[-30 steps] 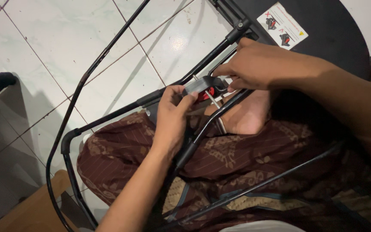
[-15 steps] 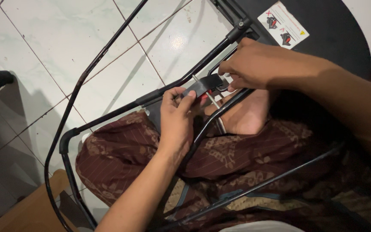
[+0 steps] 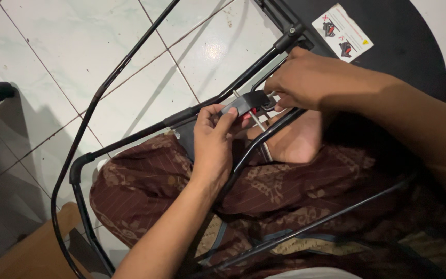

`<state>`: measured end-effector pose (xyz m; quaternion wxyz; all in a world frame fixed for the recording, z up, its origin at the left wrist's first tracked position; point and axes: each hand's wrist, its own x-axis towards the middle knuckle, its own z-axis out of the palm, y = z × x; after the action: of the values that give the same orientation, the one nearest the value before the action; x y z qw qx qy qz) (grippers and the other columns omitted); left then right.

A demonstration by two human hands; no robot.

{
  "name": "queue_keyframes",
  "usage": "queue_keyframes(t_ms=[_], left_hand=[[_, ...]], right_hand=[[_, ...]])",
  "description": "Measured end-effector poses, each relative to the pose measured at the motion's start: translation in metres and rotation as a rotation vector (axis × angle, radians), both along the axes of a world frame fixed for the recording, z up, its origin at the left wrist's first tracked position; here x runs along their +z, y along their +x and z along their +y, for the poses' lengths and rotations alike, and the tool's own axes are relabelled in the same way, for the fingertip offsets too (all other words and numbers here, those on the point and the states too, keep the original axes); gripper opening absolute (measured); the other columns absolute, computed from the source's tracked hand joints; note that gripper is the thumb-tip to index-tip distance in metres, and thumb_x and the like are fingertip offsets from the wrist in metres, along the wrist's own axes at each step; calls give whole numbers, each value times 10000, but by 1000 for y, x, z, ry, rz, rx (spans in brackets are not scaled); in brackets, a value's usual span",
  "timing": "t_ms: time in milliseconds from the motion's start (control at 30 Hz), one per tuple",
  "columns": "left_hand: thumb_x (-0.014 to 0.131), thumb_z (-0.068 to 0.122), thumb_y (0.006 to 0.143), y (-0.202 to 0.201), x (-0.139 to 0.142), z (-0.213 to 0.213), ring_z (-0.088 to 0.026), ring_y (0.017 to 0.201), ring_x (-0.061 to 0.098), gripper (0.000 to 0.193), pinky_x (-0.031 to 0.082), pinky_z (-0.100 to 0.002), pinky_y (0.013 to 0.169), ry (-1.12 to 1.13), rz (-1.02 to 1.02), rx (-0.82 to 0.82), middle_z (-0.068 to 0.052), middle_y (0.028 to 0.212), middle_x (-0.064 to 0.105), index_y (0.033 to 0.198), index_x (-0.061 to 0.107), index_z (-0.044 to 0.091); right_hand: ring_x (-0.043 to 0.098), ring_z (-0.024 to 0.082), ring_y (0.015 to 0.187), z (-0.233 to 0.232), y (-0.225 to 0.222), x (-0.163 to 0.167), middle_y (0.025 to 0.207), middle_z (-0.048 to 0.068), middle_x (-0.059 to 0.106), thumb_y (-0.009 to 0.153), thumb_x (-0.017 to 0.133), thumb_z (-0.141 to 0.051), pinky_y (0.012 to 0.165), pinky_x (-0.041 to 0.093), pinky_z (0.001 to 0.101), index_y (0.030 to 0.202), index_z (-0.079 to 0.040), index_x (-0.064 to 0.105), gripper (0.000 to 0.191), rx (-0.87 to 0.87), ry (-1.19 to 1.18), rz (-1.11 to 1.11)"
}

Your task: The person sits with a folded chair on their lap and attaches a black plastic locking handle with a red release button to the chair's metal frame, threading a bolt through the bracket and tightening it by hand, then works the mechanism to seat the part.

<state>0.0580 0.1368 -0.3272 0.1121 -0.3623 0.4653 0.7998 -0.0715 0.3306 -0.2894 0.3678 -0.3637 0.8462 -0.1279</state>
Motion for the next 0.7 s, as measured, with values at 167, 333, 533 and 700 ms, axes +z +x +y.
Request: queue_keyframes(t_ms=[167, 333, 533, 700], left_hand=[[656, 63, 965, 0, 0, 0, -181, 856, 703, 233, 588, -296, 801, 5, 19, 2, -120, 1003, 648, 1127, 517, -32], [668, 92, 960, 1, -10, -2, -181, 843, 706, 246, 585, -299, 771, -23, 4, -10, -110, 989, 655, 1124, 523, -22], [693, 115, 972, 0, -22, 3, -192, 837, 697, 264, 590, -309, 764, -25, 62, -6, -114, 980, 655, 1128, 528, -20], [692, 132, 945, -6, -18, 4, -197, 811, 709, 272, 581, -312, 704, -36, 15, -41, -110, 955, 661, 1112, 519, 5]], right_hand=[[543, 296, 1221, 0, 0, 3, 1070, 49, 735, 830, 744, -268, 973, 481, 443, 1177, -151, 732, 366, -57, 21, -59], [656, 298, 1042, 13, -8, 4, 1045, 76, 729, 848, 748, -285, 870, 524, 425, 1227, -146, 699, 406, -101, -133, -95], [626, 241, 928, 54, 58, 72, 1114, 66, 655, 873, 649, -361, 836, 498, 409, 1278, -144, 659, 459, 155, -164, -14], [582, 279, 827, 13, 165, 99, 881, 119, 612, 948, 644, -327, 767, 454, 431, 1216, 78, 638, 486, 281, -491, -20]])
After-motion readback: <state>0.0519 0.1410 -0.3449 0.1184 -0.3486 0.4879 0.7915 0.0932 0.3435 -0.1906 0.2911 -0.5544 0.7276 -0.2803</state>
